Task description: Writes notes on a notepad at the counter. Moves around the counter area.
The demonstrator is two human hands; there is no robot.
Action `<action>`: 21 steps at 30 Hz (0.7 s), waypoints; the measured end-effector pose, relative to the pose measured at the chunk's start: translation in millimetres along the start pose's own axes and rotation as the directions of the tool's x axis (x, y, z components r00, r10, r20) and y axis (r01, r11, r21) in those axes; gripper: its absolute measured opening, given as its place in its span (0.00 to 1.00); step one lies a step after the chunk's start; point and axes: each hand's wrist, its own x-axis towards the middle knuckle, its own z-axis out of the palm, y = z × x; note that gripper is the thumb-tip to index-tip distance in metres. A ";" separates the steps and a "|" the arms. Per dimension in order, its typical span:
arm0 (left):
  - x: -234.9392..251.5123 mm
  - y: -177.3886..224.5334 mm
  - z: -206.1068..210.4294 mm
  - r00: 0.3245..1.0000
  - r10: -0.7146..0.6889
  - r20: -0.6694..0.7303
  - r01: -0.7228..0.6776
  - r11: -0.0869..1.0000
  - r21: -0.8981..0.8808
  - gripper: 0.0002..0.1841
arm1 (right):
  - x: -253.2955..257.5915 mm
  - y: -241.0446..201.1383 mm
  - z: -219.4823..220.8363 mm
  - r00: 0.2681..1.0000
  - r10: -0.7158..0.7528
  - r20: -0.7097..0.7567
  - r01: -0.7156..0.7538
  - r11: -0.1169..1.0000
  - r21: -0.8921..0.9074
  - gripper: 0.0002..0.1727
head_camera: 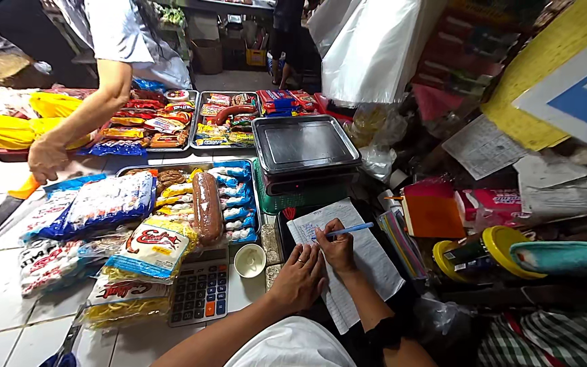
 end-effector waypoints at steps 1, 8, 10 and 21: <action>0.1 -0.2 0.4 1.000 0.003 -0.011 -0.003 1.000 0.006 0.31 | -0.3 0.3 0.5 1.000 -0.004 0.005 0.004 1.000 0.004 0.09; -0.6 -1.0 1.4 0.999 0.010 -0.045 -0.009 1.000 0.022 0.31 | -0.5 0.2 1.0 1.000 -0.004 0.015 0.004 1.000 0.008 0.09; -0.6 -1.2 0.8 0.999 0.007 -0.039 -0.006 1.000 0.020 0.31 | 0.1 -0.6 1.7 1.000 0.003 0.017 -0.003 1.000 0.010 0.09; -0.8 0.0 -0.3 1.000 0.005 -0.023 -0.005 1.000 0.023 0.31 | -1.6 -0.5 1.2 1.000 -0.011 0.016 0.012 1.000 -0.011 0.09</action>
